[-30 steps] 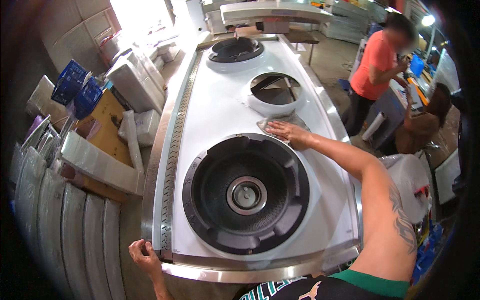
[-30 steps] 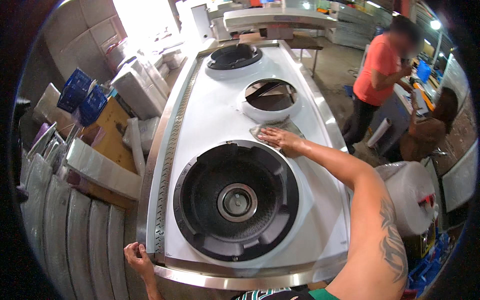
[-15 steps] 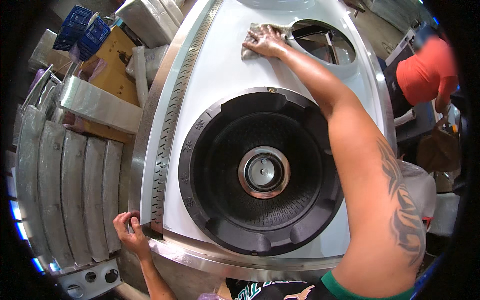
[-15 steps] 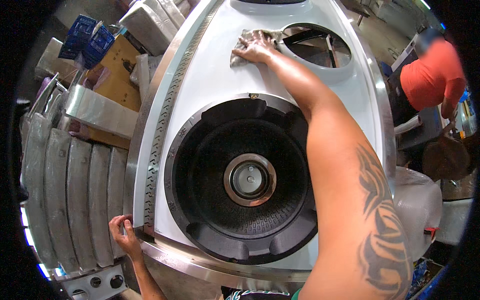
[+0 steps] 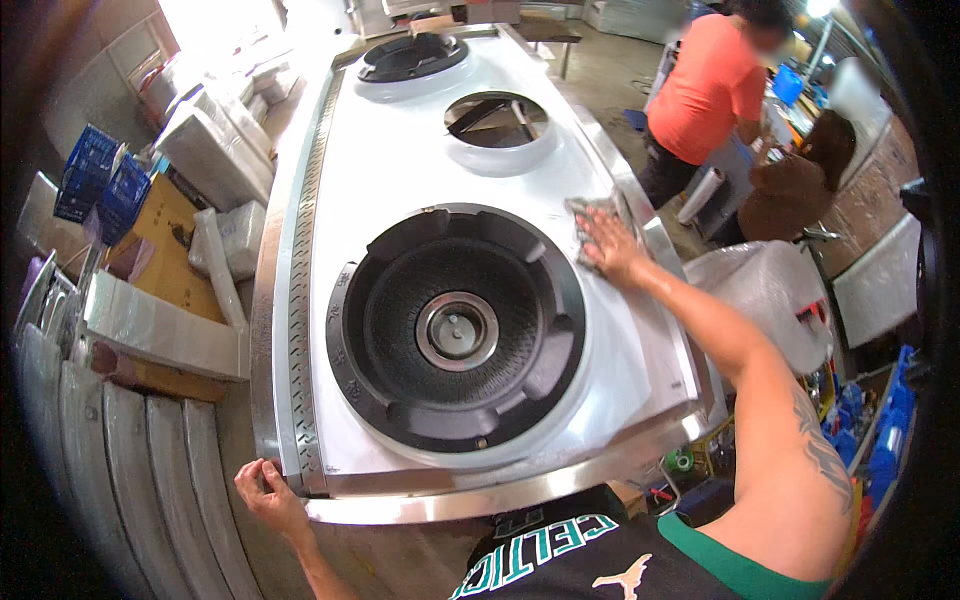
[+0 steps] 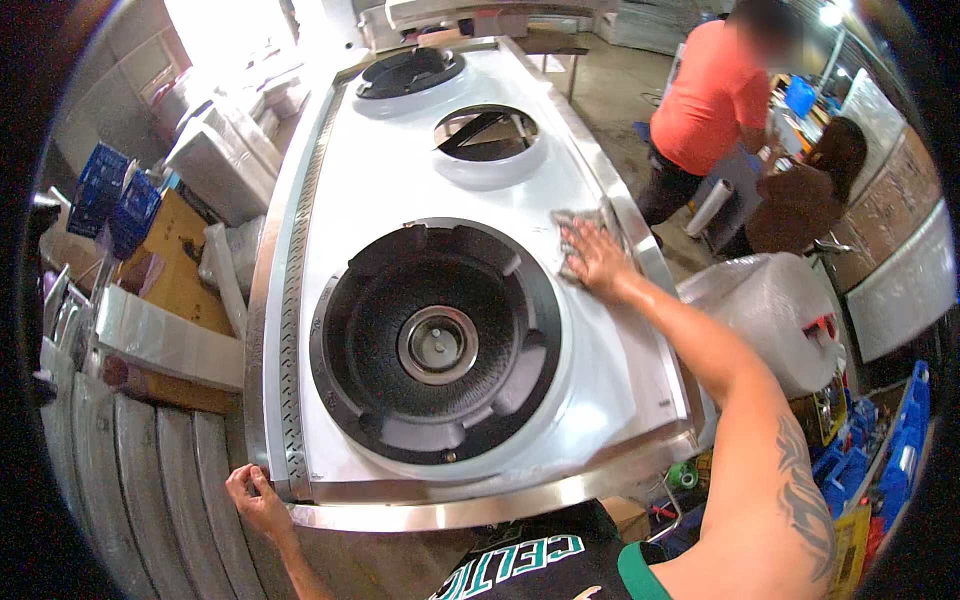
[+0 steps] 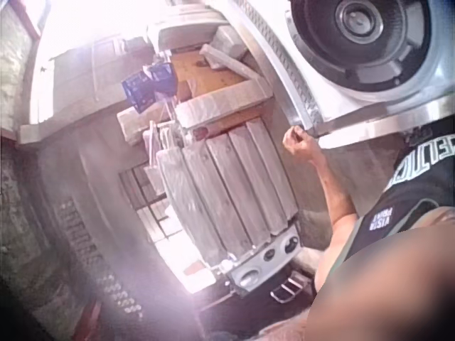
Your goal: The person walks through a warehouse, picks up a hose, and then cleans a stainless steel gas stove with a cloth. They wipe the top surface and sides of the stove, then place a metal bowl on one of the burners.
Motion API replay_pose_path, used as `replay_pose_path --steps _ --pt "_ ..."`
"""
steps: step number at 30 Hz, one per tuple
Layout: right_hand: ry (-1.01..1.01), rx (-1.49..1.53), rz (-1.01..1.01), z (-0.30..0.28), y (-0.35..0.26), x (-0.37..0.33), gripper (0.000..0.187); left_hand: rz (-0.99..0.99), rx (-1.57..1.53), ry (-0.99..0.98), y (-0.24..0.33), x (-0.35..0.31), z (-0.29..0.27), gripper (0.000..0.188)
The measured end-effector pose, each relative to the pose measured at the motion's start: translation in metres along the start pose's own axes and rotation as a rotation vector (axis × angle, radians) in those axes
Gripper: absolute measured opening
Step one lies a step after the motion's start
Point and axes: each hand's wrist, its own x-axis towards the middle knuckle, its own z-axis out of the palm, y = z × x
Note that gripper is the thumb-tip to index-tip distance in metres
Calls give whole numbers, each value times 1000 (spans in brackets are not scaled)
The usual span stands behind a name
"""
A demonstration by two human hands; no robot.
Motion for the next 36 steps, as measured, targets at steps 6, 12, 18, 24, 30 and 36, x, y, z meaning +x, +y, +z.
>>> replay_pose_path --steps 6,12,18,24,30,36 --pt "83 191 -105 5 -33 -190 52 118 -47 26 -3 -1 -3 15" --pt "-23 268 246 -62 -59 -306 31 126 -69 10 -8 -1 -3 14" --pt "607 461 537 -121 -78 -353 35 116 -59 10 -16 -1 1 15" --pt "414 235 517 -126 -66 -344 51 140 -111 56 -23 1 5 15" --pt "102 -126 390 -18 -12 -212 80 112 -53 58 -40 1 14 17" --pt "128 135 320 -31 72 32 83 -7 78 23 -9 5 5 24"
